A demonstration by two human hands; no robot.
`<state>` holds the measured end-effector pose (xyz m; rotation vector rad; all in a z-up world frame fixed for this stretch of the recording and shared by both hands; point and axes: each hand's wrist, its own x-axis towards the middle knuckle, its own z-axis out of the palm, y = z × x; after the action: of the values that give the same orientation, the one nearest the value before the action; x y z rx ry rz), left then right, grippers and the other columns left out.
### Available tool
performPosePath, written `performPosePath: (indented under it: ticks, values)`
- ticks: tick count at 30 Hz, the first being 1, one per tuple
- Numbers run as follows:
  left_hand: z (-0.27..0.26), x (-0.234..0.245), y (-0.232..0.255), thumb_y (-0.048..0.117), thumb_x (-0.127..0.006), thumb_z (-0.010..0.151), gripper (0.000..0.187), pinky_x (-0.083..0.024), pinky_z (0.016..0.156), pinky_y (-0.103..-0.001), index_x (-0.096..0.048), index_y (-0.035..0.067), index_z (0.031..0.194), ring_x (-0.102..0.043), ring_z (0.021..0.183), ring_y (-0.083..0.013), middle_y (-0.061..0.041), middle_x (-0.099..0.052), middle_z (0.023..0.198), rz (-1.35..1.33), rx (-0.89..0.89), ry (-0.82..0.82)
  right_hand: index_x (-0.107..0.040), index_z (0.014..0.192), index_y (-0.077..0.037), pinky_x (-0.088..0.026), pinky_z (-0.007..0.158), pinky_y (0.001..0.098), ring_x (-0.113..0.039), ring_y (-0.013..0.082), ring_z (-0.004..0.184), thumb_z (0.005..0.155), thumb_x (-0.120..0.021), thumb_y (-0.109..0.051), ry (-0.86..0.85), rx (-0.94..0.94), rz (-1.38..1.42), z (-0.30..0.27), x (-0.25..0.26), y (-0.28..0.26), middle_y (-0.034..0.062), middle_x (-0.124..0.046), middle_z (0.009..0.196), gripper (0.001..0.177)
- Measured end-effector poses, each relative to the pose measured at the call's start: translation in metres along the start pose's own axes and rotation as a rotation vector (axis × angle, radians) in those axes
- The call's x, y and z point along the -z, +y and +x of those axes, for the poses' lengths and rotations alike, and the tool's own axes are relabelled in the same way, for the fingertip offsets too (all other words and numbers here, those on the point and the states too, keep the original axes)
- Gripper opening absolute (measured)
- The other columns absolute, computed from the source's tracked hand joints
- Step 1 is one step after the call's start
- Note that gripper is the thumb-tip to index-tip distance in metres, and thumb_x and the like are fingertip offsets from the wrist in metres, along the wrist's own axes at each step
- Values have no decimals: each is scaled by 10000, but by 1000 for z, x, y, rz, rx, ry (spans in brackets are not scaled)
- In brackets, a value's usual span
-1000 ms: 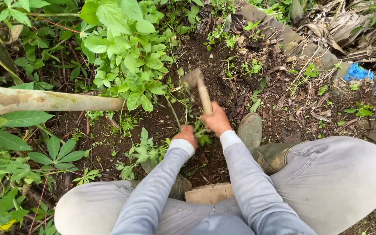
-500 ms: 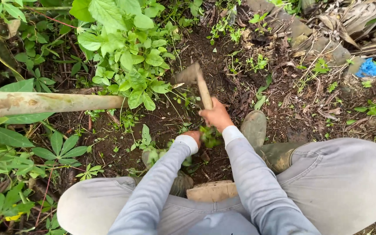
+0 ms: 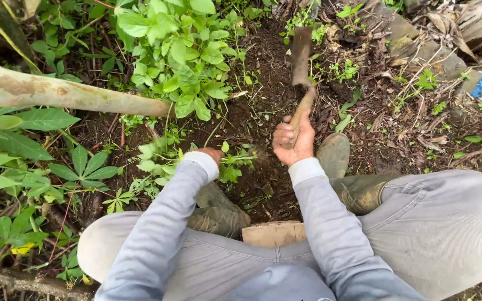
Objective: The person uses a hoe to cut and clear weeds and small plants from the soil in a garden area. They gather the cut vegetation by hand and move it aside while working around a small wooden block and a tree trunk.
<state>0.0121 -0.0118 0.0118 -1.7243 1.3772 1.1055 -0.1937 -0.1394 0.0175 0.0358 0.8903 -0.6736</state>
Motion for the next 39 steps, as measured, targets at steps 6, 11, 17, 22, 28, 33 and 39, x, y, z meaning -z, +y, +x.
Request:
performPosePath:
  ticks: [6,11,17,22,28,33,39]
  values:
    - [3,9,-13,106,-452,936,559,-504,1101,-461,-546,288,1456,-593,1322,-296,-117,-630,1409,-105,109,73,-525,935,-112,-466,325,136,-532,48,407,1090,-369,-495,-231,-345,-121,37,28,21,-53,-497,580,442]
    - [23,1,-9,125,-509,911,619,-496,1090,-473,-510,320,1498,-596,1318,-298,-109,-630,1409,-188,98,81,-543,985,-89,-503,336,156,-549,49,410,1065,-277,-594,-392,-242,102,55,50,-10,-39,-533,594,577]
    - [27,1,-11,170,-470,924,552,-511,1089,-447,-556,346,1440,-604,1306,-281,-91,-649,1376,-198,120,126,-566,1017,-56,-496,377,177,-543,59,453,1041,-261,-649,-491,-392,289,67,56,-1,-34,-540,620,667]
    - [32,6,-14,139,-455,917,590,-500,1098,-466,-537,333,1469,-593,1323,-296,-110,-618,1420,-214,139,101,-544,965,-94,-477,319,175,-540,65,396,1072,-323,-583,-270,-362,-11,69,53,10,-40,-522,576,548]
    - [47,-5,-23,171,-477,923,582,-510,1076,-479,-522,333,1480,-610,1298,-288,-98,-629,1383,-256,166,132,-395,994,-208,-458,375,148,-475,32,405,1034,-298,-638,-2,43,-39,46,4,6,-120,-436,590,443]
    - [42,-4,-22,157,-462,922,575,-490,1102,-467,-534,301,1474,-582,1336,-289,-112,-609,1424,-213,194,67,-433,1106,-168,-425,318,132,-480,24,384,1067,-291,-590,-40,-245,-60,8,-5,45,-100,-441,567,446]
    - [39,-9,-21,134,-471,927,573,-493,1093,-476,-533,257,1483,-583,1335,-300,-121,-605,1429,-217,205,78,-515,974,-143,-449,329,123,-526,36,409,1060,-333,-582,-169,-154,140,47,18,10,-67,-505,582,483]
